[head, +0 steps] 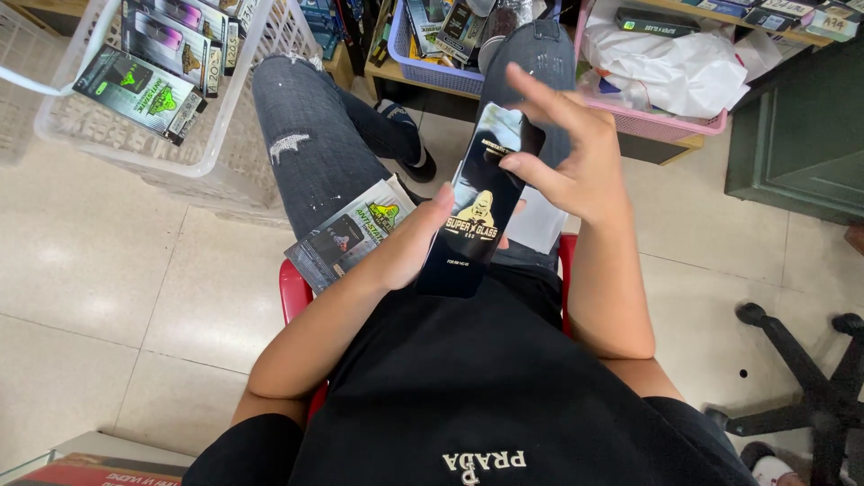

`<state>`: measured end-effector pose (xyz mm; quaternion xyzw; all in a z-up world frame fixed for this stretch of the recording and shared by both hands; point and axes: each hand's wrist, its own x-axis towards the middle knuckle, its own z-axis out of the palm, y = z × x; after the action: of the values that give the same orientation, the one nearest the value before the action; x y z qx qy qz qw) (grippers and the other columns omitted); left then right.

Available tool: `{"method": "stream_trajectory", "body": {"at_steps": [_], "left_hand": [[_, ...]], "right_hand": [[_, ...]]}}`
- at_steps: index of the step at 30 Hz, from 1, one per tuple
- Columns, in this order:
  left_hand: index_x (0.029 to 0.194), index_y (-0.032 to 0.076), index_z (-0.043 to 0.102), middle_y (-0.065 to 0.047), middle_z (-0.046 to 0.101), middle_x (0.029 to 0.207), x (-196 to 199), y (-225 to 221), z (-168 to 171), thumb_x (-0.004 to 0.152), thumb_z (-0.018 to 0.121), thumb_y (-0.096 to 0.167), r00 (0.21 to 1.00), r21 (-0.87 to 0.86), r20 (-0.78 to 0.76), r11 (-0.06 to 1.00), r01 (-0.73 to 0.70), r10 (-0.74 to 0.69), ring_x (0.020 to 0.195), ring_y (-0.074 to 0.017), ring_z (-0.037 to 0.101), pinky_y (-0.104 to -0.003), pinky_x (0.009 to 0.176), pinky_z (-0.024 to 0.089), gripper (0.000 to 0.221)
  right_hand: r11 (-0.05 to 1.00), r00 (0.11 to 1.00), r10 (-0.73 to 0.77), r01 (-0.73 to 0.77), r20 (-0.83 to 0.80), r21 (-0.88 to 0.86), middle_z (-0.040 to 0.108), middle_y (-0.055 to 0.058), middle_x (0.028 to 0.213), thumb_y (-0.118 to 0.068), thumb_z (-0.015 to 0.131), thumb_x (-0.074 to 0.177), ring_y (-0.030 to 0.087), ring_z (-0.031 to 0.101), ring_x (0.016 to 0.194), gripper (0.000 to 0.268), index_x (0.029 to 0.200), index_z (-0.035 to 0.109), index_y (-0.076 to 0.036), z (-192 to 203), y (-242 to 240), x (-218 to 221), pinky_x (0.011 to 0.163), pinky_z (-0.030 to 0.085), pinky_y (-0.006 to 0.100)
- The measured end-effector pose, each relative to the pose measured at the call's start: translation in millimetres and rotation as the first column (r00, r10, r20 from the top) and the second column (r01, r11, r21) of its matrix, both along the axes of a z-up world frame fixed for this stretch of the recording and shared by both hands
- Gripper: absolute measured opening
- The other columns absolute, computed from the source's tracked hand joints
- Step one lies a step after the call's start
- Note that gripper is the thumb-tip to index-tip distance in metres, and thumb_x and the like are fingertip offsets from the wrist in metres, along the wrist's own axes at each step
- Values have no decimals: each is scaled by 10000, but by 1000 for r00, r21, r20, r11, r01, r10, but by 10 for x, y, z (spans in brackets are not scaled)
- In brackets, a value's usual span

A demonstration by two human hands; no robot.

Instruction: The person places a screen protector back into its retail box, folds and slides white paper packaging over it, and closes the box flaps.

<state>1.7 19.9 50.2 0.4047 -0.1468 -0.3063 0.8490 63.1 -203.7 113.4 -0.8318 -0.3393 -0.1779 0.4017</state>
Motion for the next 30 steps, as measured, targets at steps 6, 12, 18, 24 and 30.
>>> {"method": "stream_trajectory", "body": {"at_steps": [6, 12, 18, 24, 30], "left_hand": [[1289, -18, 630, -162, 630, 1307, 127, 275, 108, 1140, 289, 472, 662, 510, 739, 745, -431, -123, 1198, -301, 624, -382, 1056, 478, 616], [1119, 19, 629, -169, 595, 1233, 122, 643, -161, 786, 797, 330, 503, 568, 823, 344, -748, -265, 1202, -376, 561, -470, 956, 451, 486], [1112, 99, 655, -99, 576, 1371, 136, 489, -313, 857, 822, 247, 389, 448, 894, 397, -801, -223, 1322, -309, 537, -469, 1088, 436, 338], [1192, 70, 662, -96, 559, 1315, 430, -273, -474, 834, 834, 264, 222, 398, 899, 496, -771, -377, 1292, -302, 516, -470, 1077, 419, 442], [1187, 66, 632, -99, 579, 1175, 613, -1005, -599, 601, 886, 225, 266, 652, 699, 440, -617, -664, 1136, -291, 550, -469, 838, 439, 658]], "right_hand": [[901, 900, 267, -107, -344, 420, 724, 109, 1110, 60, 760, 916, 115, 693, 994, 297, 1191, 651, 28, -297, -248, 46, 900, 559, 239], [889, 873, 146, 91, -465, 449, 662, 0, 961, -20, 636, 1131, 19, 613, 841, 215, 1255, 463, -45, -646, -299, 64, 738, 478, 155], [933, 903, -18, 170, -430, 318, 615, 8, 1162, -4, 600, 1071, 56, 609, 1009, 255, 1295, 478, -24, -823, -480, 8, 878, 512, 220], [916, 943, -290, 322, -161, 241, 570, 70, 1214, 2, 603, 1235, 122, 563, 1003, 208, 1399, 480, -29, -703, -1103, -4, 895, 476, 252], [872, 932, -363, 334, 15, 356, 580, 62, 1238, -48, 551, 1225, 93, 432, 745, 490, 1644, 313, -136, -776, -1666, -971, 685, 360, 219]]}}
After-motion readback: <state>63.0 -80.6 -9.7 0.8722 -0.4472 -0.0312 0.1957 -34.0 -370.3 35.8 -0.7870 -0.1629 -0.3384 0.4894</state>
